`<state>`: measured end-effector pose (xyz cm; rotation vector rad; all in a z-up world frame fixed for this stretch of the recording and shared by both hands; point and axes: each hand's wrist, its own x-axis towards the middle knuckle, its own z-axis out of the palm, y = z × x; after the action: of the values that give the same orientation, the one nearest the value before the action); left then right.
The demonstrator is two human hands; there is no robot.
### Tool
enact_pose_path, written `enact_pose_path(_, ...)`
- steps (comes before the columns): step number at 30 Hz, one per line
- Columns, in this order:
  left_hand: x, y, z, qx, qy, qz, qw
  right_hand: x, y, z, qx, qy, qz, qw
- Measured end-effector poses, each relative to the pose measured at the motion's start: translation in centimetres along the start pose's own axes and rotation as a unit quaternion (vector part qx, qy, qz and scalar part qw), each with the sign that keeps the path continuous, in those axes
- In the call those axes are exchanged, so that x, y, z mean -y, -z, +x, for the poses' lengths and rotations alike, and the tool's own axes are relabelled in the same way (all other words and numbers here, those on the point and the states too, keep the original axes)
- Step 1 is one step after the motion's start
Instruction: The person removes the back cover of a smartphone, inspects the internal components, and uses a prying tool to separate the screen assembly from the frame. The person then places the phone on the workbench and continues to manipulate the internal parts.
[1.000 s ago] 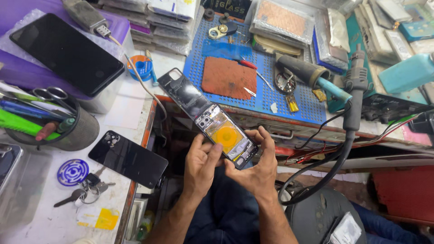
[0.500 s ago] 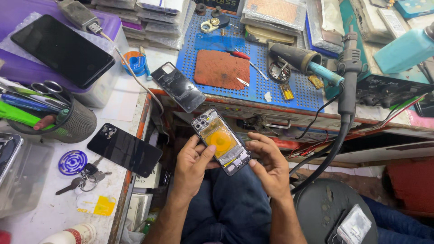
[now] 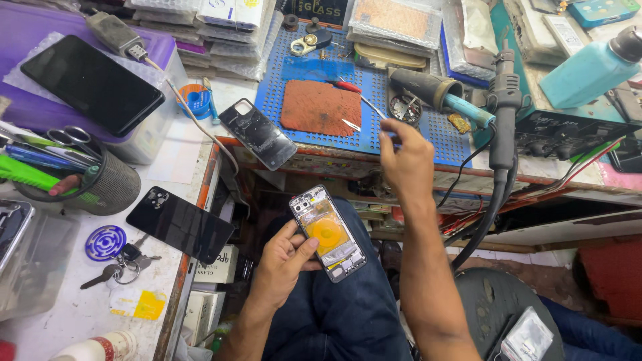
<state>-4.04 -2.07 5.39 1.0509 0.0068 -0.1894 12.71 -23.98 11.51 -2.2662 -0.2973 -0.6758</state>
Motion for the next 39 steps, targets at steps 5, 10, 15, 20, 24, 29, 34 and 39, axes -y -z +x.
enact_pose_path(5, -0.9, 0.0, -0.7, -0.004, -0.007, 0.014, 1.000, 0.3, -3.3, 6.1, 0.041, 0.097, -0.093, 0.990)
enact_pose_path(10, -1.9, 0.6, -0.7, -0.008, -0.023, 0.021, 0.999, 2.7, -1.7, 2.5, 0.009, 0.151, -0.087, 0.985)
enact_pose_path(15, -2.6, 0.6, -0.4, -0.005, -0.024, 0.024, 0.999, 5.3, 1.7, -6.3, 0.102, -0.131, 0.192, 0.967)
enact_pose_path(20, -2.9, 0.3, -0.8, 0.031, -0.045, 0.011, 0.998, 5.8, 2.1, -11.2, 0.215, -0.247, 0.398, 0.857)
enact_pose_path(24, -2.8, 0.2, -1.3, 0.044, -0.048, 0.016, 0.998, 5.8, 3.6, -12.9, 0.223, -0.239, 0.441, 0.836)
enact_pose_path(29, -2.7, 0.4, -1.1, 0.039, -0.045, -0.005, 0.998, 6.9, 5.4, -14.2, 0.179, -0.042, 0.374, 0.909)
enact_pose_path(34, -2.3, 0.7, -1.2, 0.035, -0.043, -0.012, 0.998, 6.7, 5.4, -14.5, 0.131, 0.012, 0.295, 0.946)
enact_pose_path(39, -2.3, 0.5, -1.4, 0.037, -0.050, 0.012, 0.998, 7.0, 5.0, -14.9, 0.093, 0.062, 0.203, 0.973)
